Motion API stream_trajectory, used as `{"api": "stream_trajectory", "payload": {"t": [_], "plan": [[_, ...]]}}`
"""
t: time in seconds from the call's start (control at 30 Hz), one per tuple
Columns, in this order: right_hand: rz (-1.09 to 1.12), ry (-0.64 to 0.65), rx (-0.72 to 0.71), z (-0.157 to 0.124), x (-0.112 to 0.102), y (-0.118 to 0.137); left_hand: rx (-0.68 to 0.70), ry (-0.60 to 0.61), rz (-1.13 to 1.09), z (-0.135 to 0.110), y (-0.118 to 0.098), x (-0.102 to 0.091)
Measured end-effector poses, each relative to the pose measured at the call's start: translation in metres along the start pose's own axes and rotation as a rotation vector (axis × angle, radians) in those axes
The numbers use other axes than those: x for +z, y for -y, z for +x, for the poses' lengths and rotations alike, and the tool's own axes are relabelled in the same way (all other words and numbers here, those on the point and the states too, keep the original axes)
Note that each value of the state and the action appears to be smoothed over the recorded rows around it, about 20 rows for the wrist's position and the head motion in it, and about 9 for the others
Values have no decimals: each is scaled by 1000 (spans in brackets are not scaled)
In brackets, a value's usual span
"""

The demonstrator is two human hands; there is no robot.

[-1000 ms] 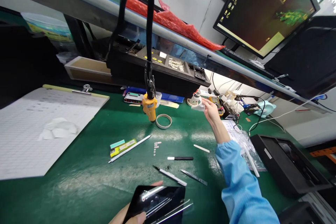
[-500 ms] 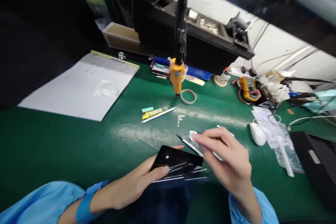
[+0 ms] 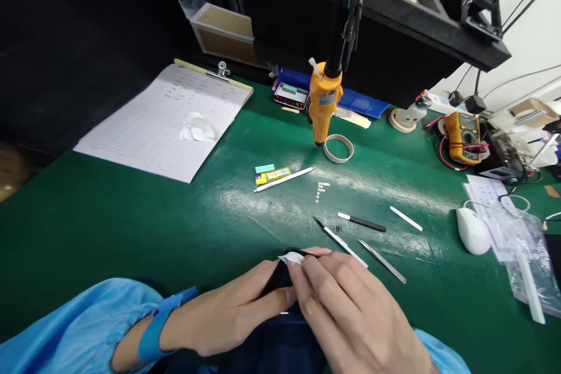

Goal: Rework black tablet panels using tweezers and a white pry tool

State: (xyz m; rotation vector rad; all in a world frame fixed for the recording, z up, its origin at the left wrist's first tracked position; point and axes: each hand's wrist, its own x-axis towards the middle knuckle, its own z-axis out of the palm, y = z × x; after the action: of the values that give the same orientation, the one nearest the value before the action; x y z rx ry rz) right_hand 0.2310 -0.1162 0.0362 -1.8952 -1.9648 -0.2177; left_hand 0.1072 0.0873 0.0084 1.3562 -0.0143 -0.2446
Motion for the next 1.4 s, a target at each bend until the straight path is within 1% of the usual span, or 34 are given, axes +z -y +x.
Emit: {"api": "stream_trajectory", "payload": {"t": [0.17,0.3,0.4,0.57,0.63,0.73,0.83,0.9,0.93,1.0,1.1,1.27,1.4], "plan": [[19,0,20,-2,5,0,-29,1,39,-1,-2,0],[33,5,25,-5,7,-1,-30,0,18,-2,0,0],[42,-21,12,-3,6,-3,-56,-10,47,-2,2,0],[14,61,-32,5,0,-8,-128,-46,86,-4,4,2],[10,46,-26,8,-1,-8,-145,-40,103,-4,4,2],[31,2,-34,11,0,-8,-146,-37,116,-3,2,1],[33,34,-69,11,3,-6,-112,-30,65,-1,0,1],[0,3,-56,9,7,-4,-82,-26,30,0,-2,1],[-11,-41,-44,6,9,-3,-81,-29,27,0,-3,1],[-25,-82,-17,1,14,-1,-101,-43,45,0,-3,1],[-42,-66,-4,-4,18,1,-111,-45,55,0,-2,1],[-39,-55,35,-6,16,1,-133,-79,67,-2,0,0],[-26,-59,56,-6,17,1,-105,-48,42,-1,2,0]]}}
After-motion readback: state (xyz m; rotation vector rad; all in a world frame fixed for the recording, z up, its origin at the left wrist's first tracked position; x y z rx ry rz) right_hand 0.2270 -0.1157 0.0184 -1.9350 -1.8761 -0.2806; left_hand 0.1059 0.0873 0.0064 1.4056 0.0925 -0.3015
